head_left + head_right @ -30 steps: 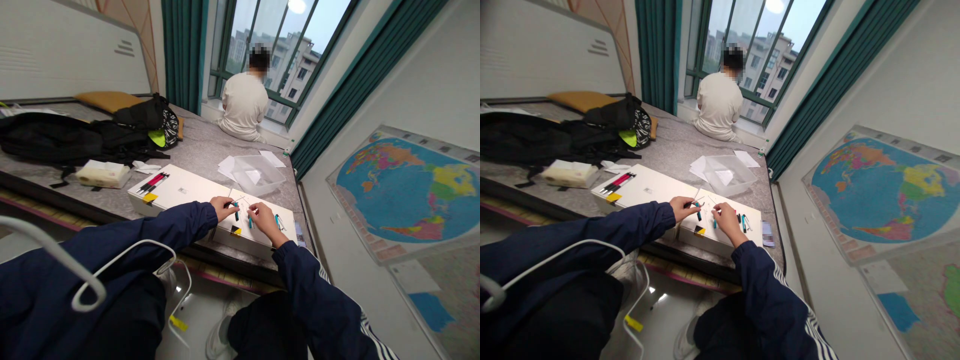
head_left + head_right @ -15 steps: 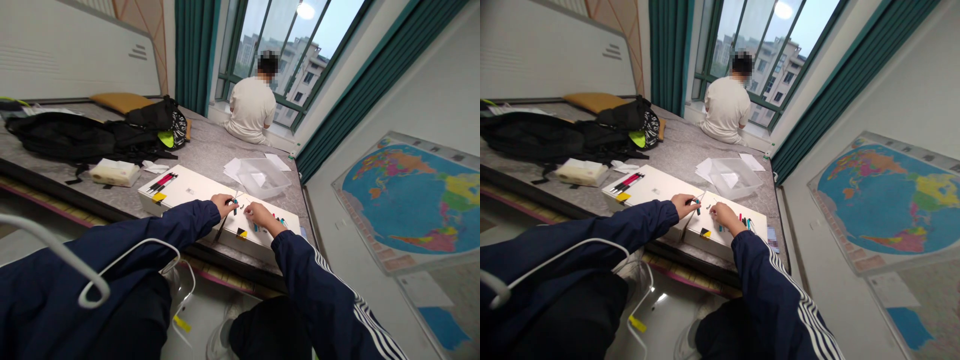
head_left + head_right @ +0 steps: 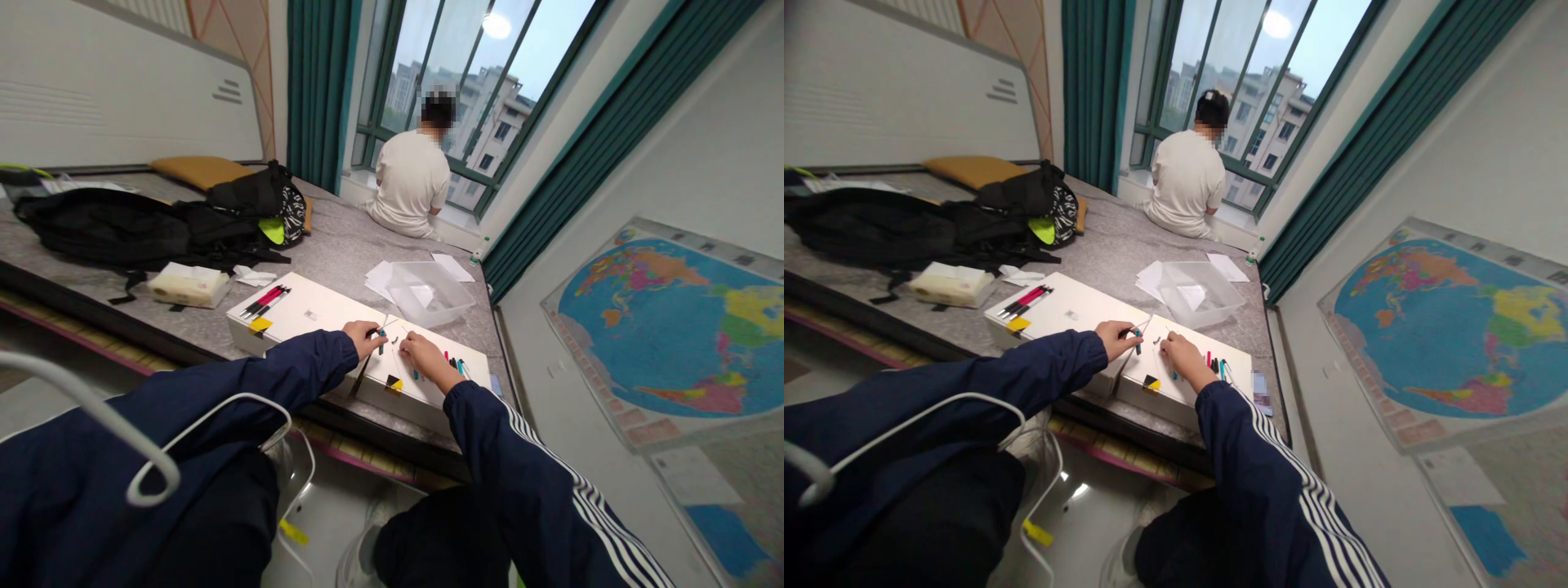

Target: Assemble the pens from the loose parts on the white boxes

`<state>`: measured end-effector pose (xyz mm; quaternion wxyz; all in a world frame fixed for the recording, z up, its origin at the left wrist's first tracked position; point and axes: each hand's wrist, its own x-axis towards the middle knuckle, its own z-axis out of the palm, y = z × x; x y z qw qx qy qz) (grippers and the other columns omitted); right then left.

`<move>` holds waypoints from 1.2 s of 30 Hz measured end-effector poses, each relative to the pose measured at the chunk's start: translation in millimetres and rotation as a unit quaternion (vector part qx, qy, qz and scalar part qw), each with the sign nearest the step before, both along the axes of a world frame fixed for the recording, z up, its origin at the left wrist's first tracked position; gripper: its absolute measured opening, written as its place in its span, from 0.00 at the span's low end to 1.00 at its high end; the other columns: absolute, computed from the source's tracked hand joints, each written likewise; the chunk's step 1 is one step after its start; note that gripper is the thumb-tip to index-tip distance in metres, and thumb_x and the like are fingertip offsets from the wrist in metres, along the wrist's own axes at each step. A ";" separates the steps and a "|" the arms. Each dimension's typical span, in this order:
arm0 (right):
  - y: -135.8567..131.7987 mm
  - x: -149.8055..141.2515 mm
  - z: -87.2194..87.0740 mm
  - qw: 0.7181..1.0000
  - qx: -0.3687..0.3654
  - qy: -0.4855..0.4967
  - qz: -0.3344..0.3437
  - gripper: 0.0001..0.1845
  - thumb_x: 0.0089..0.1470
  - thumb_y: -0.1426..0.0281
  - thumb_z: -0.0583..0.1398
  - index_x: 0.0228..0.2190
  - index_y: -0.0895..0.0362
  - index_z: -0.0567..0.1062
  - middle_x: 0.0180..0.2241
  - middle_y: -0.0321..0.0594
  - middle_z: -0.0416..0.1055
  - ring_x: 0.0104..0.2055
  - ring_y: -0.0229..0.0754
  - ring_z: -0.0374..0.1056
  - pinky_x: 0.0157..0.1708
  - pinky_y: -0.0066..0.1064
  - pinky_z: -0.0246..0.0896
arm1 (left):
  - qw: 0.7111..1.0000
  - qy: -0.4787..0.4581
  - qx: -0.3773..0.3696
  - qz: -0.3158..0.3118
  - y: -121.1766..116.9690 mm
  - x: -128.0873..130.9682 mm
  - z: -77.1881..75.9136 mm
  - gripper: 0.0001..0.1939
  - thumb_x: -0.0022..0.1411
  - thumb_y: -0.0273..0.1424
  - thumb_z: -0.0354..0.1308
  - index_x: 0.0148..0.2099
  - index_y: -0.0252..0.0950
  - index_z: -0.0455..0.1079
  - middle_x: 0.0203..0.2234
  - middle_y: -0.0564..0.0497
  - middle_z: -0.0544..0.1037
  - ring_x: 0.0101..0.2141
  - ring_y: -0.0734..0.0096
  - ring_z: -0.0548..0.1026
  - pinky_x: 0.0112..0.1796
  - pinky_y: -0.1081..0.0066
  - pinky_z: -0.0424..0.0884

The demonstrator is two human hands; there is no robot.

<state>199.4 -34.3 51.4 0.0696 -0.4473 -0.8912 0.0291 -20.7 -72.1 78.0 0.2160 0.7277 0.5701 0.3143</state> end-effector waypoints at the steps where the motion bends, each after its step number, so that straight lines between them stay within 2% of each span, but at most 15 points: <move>1: 0.4 -0.6 -0.8 1.000 0.006 -0.006 0.004 0.07 0.54 0.72 0.56 0.32 0.56 0.74 0.38 0.44 0.70 0.39 0.43 0.64 0.40 0.30 0.56 | 1.000 0.005 -0.003 -0.002 -0.3 0.3 -0.1 0.18 0.54 0.44 0.55 0.36 0.36 0.76 0.16 0.55 0.65 0.21 0.74 0.62 0.26 0.74 0.55; 8: 1.5 -6.2 -7.6 0.999 0.047 -0.019 0.008 0.07 0.53 0.74 0.54 0.34 0.60 0.72 0.37 0.48 0.69 0.41 0.44 0.62 0.41 0.32 0.56 | 1.000 0.002 -0.012 -0.020 -3.4 2.1 2.7 0.17 0.54 0.43 0.55 0.37 0.35 0.76 0.16 0.55 0.66 0.21 0.74 0.63 0.26 0.74 0.57; 10: 0.9 -6.3 -7.0 0.999 0.045 0.025 -0.012 0.06 0.53 0.74 0.55 0.33 0.60 0.71 0.35 0.47 0.69 0.40 0.44 0.63 0.42 0.32 0.56 | 1.000 -0.001 -0.010 -0.019 -3.0 1.6 1.9 0.17 0.54 0.43 0.55 0.37 0.36 0.76 0.16 0.55 0.66 0.22 0.74 0.64 0.26 0.74 0.57; 13: 0.9 -5.4 -5.7 0.984 0.013 0.156 -0.080 0.07 0.52 0.72 0.54 0.32 0.59 0.72 0.31 0.42 0.71 0.34 0.40 0.64 0.37 0.31 0.58 | 1.000 -0.001 -0.004 -0.018 -1.7 0.5 -1.2 0.18 0.54 0.43 0.55 0.37 0.36 0.76 0.16 0.55 0.66 0.22 0.74 0.64 0.26 0.74 0.57; 17: 2.1 -4.6 -9.3 0.917 -0.092 0.335 -0.195 0.08 0.46 0.69 0.57 0.28 0.60 0.74 0.26 0.38 0.72 0.27 0.38 0.65 0.29 0.28 0.60 | 1.000 0.006 -0.008 -0.020 -0.4 -0.5 -4.3 0.18 0.54 0.44 0.55 0.37 0.36 0.76 0.17 0.55 0.67 0.22 0.74 0.64 0.26 0.74 0.57; 20: -1.9 -7.1 -9.2 0.853 -0.188 0.422 -0.243 0.15 0.44 0.69 0.59 0.35 0.63 0.75 0.25 0.39 0.72 0.23 0.36 0.65 0.24 0.26 0.59 | 1.000 0.006 -0.015 -0.023 -0.2 -0.3 -5.1 0.18 0.54 0.44 0.55 0.37 0.37 0.76 0.17 0.55 0.67 0.22 0.74 0.64 0.26 0.74 0.56; 22: -9.5 -11.4 -2.9 0.819 -0.227 0.472 -0.235 0.20 0.45 0.67 0.59 0.42 0.62 0.74 0.29 0.41 0.74 0.25 0.35 0.66 0.24 0.25 0.60 | 1.000 0.006 -0.015 -0.023 -0.5 0.3 -5.5 0.18 0.53 0.44 0.55 0.37 0.37 0.76 0.17 0.55 0.67 0.22 0.74 0.64 0.26 0.74 0.56; 24: -20.4 -18.2 7.8 0.802 -0.246 0.510 -0.190 0.20 0.48 0.64 0.59 0.43 0.59 0.74 0.34 0.42 0.74 0.30 0.36 0.68 0.27 0.26 0.63 | 1.000 0.007 -0.013 -0.021 -0.8 1.0 -6.1 0.18 0.53 0.44 0.55 0.36 0.36 0.76 0.16 0.55 0.67 0.21 0.74 0.63 0.26 0.74 0.56; 27: -36.7 -31.6 23.8 0.800 -0.248 0.532 -0.128 0.18 0.49 0.61 0.60 0.40 0.57 0.75 0.36 0.43 0.74 0.36 0.39 0.69 0.31 0.27 0.65 | 1.000 0.012 -0.004 -0.024 -1.1 2.0 -7.0 0.19 0.53 0.46 0.55 0.34 0.36 0.76 0.16 0.55 0.66 0.21 0.74 0.62 0.26 0.74 0.55; 29: -42.9 -39.7 29.3 0.813 -0.225 0.525 -0.110 0.17 0.49 0.60 0.60 0.38 0.57 0.76 0.36 0.43 0.75 0.36 0.40 0.69 0.32 0.29 0.65 | 0.999 0.015 0.002 -0.036 -1.1 2.6 -7.3 0.20 0.53 0.47 0.54 0.34 0.35 0.76 0.15 0.55 0.66 0.21 0.75 0.62 0.25 0.75 0.55; 33: -43.5 -47.0 27.3 0.848 -0.172 0.494 -0.085 0.15 0.50 0.60 0.59 0.36 0.57 0.77 0.39 0.43 0.75 0.38 0.43 0.70 0.34 0.32 0.66 | 0.998 0.024 0.009 -0.057 -1.2 4.0 -7.4 0.22 0.52 0.49 0.54 0.33 0.36 0.76 0.15 0.55 0.65 0.21 0.74 0.63 0.26 0.75 0.55; 36: -43.2 -47.3 25.2 0.870 -0.156 0.464 -0.059 0.13 0.51 0.63 0.59 0.35 0.56 0.78 0.37 0.42 0.76 0.39 0.43 0.70 0.38 0.35 0.66 | 0.998 0.026 0.017 -0.052 -2.0 4.6 -7.1 0.22 0.53 0.50 0.53 0.32 0.35 0.75 0.15 0.55 0.65 0.21 0.74 0.62 0.25 0.75 0.54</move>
